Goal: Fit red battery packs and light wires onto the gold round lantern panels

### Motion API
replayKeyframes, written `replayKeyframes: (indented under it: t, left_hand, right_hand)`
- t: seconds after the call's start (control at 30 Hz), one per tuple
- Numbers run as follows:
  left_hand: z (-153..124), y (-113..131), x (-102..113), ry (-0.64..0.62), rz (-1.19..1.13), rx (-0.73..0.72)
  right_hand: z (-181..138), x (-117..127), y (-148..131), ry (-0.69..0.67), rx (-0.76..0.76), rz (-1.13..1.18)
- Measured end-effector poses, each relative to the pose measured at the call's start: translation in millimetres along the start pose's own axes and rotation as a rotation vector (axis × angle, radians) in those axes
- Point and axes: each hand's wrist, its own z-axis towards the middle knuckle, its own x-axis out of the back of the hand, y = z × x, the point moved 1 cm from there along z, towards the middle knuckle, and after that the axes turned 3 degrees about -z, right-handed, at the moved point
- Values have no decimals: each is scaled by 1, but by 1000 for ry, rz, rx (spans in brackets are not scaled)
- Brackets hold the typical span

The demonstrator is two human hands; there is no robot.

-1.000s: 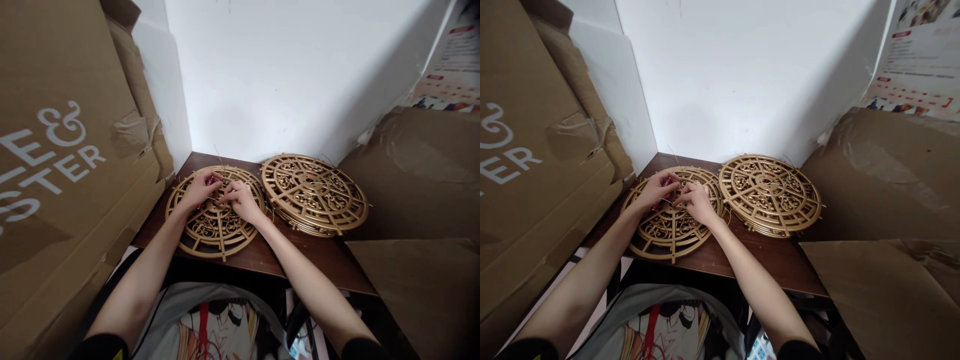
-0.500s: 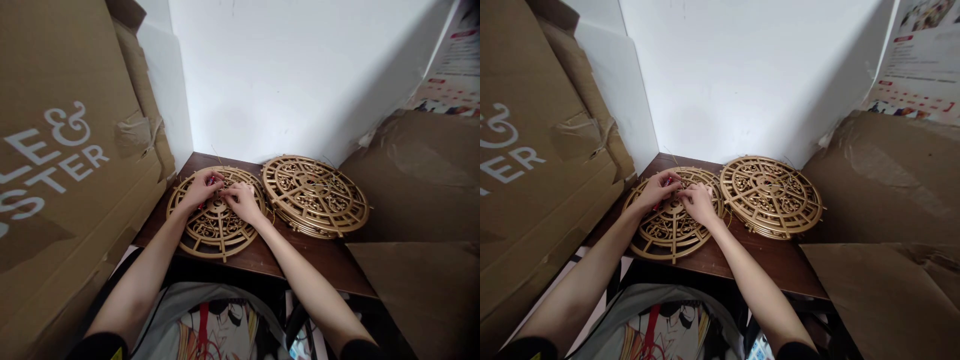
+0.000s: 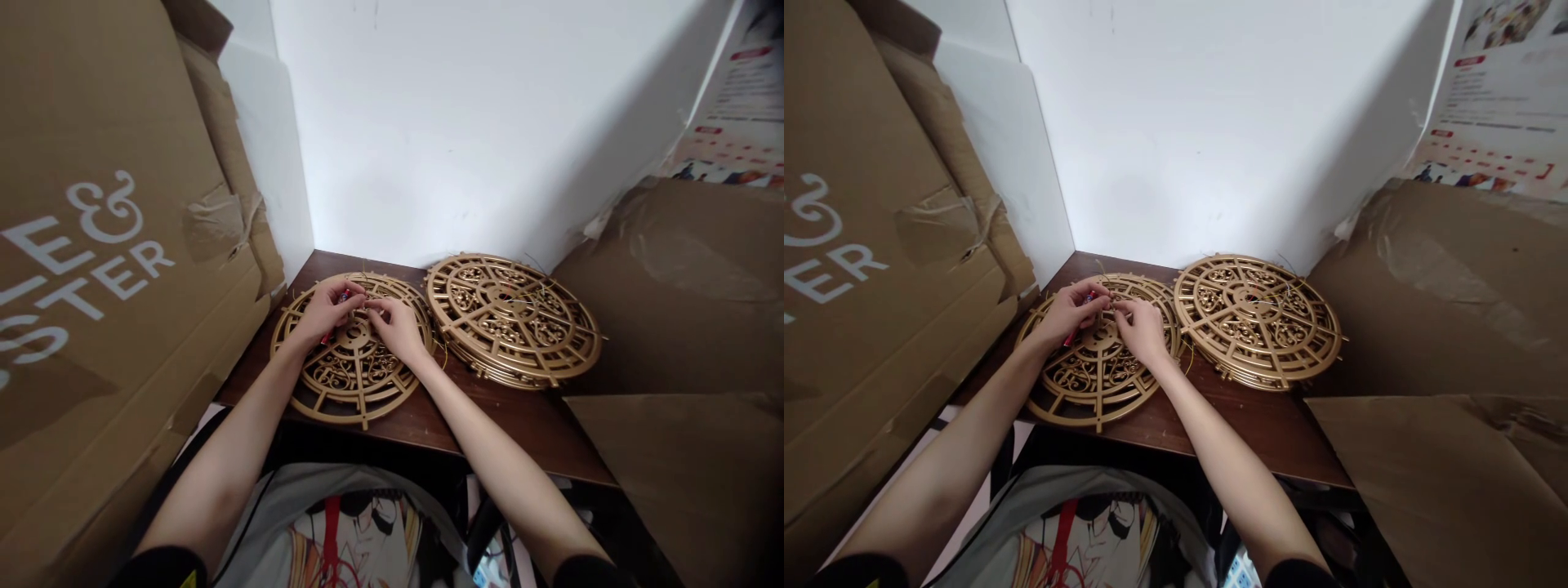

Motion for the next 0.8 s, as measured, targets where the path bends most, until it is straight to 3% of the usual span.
replayKeyframes:
  t: [0.2,0.47,0.8]
  left_hand:
    - [-3,4,-2,-31,110,54]
    - [-3,6,-1,17,6,39]
    - [0,3,0,79,-86,21]
  right_hand:
    - [4,3,11,56,-141,300]
    - [-1,15,1,120,18,-18]
    - [3,12,11,112,-187,656]
